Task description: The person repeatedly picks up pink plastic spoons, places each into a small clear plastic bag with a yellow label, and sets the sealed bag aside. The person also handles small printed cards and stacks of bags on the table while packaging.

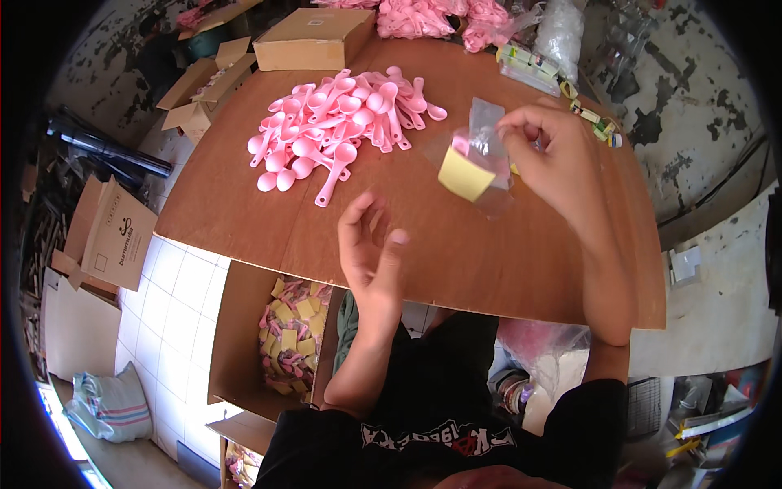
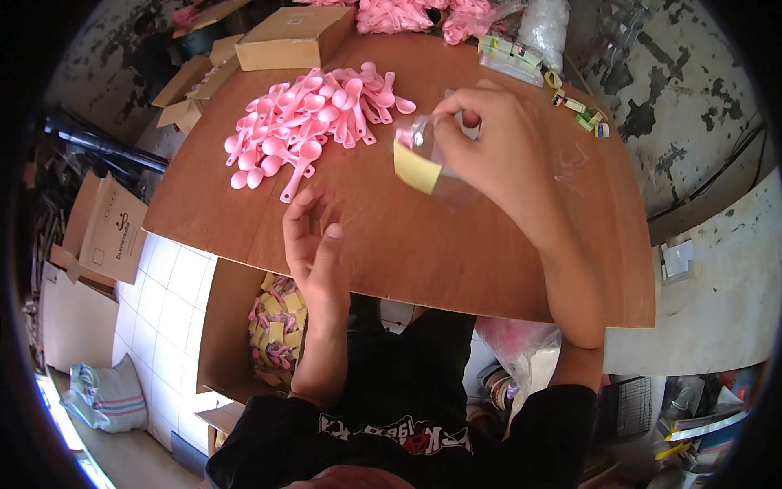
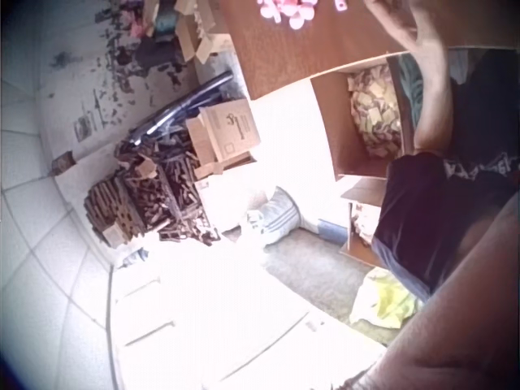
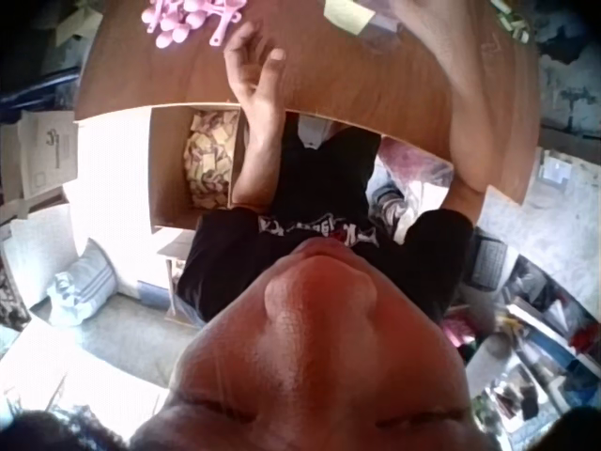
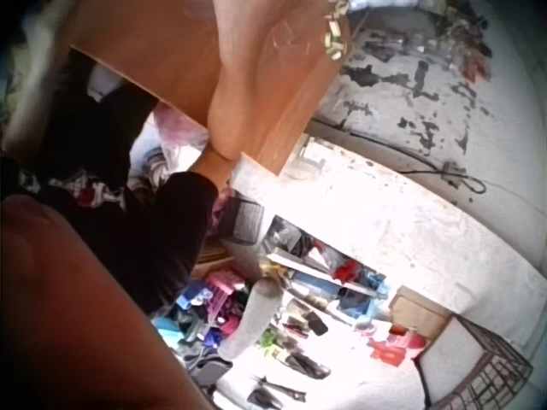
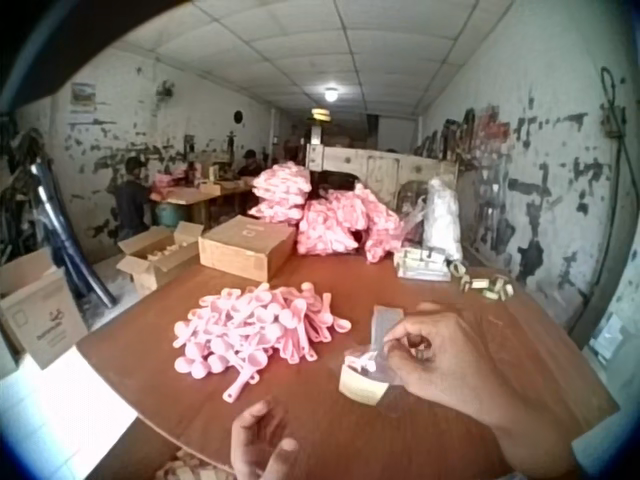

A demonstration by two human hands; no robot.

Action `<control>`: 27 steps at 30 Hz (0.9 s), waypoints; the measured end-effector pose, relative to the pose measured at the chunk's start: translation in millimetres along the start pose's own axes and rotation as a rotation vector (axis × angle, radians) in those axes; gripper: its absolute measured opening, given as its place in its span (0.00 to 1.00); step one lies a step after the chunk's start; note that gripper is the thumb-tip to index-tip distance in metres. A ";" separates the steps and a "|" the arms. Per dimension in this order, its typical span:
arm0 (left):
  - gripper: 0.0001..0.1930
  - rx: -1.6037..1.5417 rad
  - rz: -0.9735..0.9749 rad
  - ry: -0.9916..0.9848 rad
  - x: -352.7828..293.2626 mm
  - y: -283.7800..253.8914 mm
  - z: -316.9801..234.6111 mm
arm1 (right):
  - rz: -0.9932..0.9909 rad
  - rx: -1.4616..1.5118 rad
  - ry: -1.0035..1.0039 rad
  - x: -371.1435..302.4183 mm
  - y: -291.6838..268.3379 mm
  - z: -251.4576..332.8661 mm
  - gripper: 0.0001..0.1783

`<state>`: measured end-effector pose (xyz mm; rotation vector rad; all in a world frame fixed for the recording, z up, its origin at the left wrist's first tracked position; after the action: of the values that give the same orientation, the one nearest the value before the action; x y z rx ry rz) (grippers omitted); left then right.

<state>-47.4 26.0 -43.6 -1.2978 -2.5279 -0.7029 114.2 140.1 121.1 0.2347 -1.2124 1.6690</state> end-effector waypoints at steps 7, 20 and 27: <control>0.18 -0.008 0.417 -0.065 19.4 40.6 -29.7 | 0.294 0.481 0.415 -24.6 31.4 23.4 0.10; 0.11 0.189 0.380 -0.121 6.7 36.1 -37.1 | 0.244 0.100 -0.261 -42.1 24.1 66.6 0.09; 0.12 0.557 0.402 0.161 3.8 34.9 -54.8 | 0.288 0.017 -0.310 -43.9 27.1 70.9 0.09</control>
<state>-22.9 18.4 16.3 -1.3947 -2.0239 -0.0094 86.2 57.7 110.2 0.3535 -1.5196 1.9428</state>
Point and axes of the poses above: each hand's wrist, its own x-axis towards the middle knuckle, its own y-axis out of the palm, z = x × y, the point moved 7 cm from there along x, towards the middle knuckle, and after that the axes turned 15 degrees about x, right-handed, at the moved point
